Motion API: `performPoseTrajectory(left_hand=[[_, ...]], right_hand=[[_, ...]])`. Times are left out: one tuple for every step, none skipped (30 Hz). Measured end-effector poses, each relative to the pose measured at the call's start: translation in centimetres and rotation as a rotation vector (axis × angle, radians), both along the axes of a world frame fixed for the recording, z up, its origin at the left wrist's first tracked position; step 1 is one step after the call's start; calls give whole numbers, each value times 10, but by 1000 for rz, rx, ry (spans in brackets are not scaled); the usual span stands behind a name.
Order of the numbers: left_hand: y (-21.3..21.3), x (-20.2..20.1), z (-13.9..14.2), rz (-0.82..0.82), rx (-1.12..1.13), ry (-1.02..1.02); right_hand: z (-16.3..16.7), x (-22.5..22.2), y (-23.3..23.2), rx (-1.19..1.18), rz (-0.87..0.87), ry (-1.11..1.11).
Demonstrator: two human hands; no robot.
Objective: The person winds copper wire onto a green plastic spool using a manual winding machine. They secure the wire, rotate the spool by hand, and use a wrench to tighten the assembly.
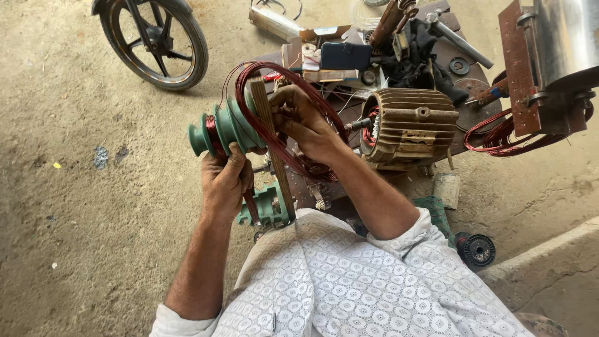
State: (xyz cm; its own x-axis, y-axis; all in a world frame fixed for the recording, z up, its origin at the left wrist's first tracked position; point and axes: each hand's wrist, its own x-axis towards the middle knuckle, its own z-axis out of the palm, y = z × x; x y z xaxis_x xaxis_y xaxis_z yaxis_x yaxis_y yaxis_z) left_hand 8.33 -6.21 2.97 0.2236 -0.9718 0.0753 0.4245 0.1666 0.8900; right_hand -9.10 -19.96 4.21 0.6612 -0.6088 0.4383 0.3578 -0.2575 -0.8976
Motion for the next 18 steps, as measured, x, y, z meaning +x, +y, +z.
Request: performPoseTrajectory(left_hand=[[-1,0,-1,1,-7,5],[0,0,-2,2,-11,9],[1,0,-2,4,2,5],[1,1,-3,7,12,-1],[2,1,-3,10,25,-6],[2,2,-3,10,23,5],[3,3,-3,8,20,16],[3,4,-4,3,17,28],[3,5,-4,-1,2,28],[3,5,-5,-4,-11,27],[3,5,-6,-10,-22,26],[3,5,-6,-9,-23,32],[2,4,-7,-7,-27,37],[2,4,-8,-5,-28,39],[2,3,-8,-4,-20,37],[2,3,-8,-4,-11,34],[3,3,-9,-2,-1,27],[3,2,-10,-2,-1,22]], right_hand=[[0,0,1,118,-41,52],[1,1,1,240,-79,104],[1,2,2,355,-114,157],[0,3,2,384,-148,206],[0,5,3,416,-180,257],[0,6,3,448,-212,307],[-1,7,3,409,-196,247],[-1,8,4,372,-183,188],[-2,8,4,332,-167,130],[-2,8,4,374,-111,149],[-2,8,4,417,-58,168],[-2,7,4,455,-10,188],[-2,7,4,499,-9,153],[-1,7,4,547,-7,115],[-1,7,4,597,-10,80],[-1,8,3,557,-80,168],[0,8,3,518,-147,253],[0,9,3,476,-217,337]])
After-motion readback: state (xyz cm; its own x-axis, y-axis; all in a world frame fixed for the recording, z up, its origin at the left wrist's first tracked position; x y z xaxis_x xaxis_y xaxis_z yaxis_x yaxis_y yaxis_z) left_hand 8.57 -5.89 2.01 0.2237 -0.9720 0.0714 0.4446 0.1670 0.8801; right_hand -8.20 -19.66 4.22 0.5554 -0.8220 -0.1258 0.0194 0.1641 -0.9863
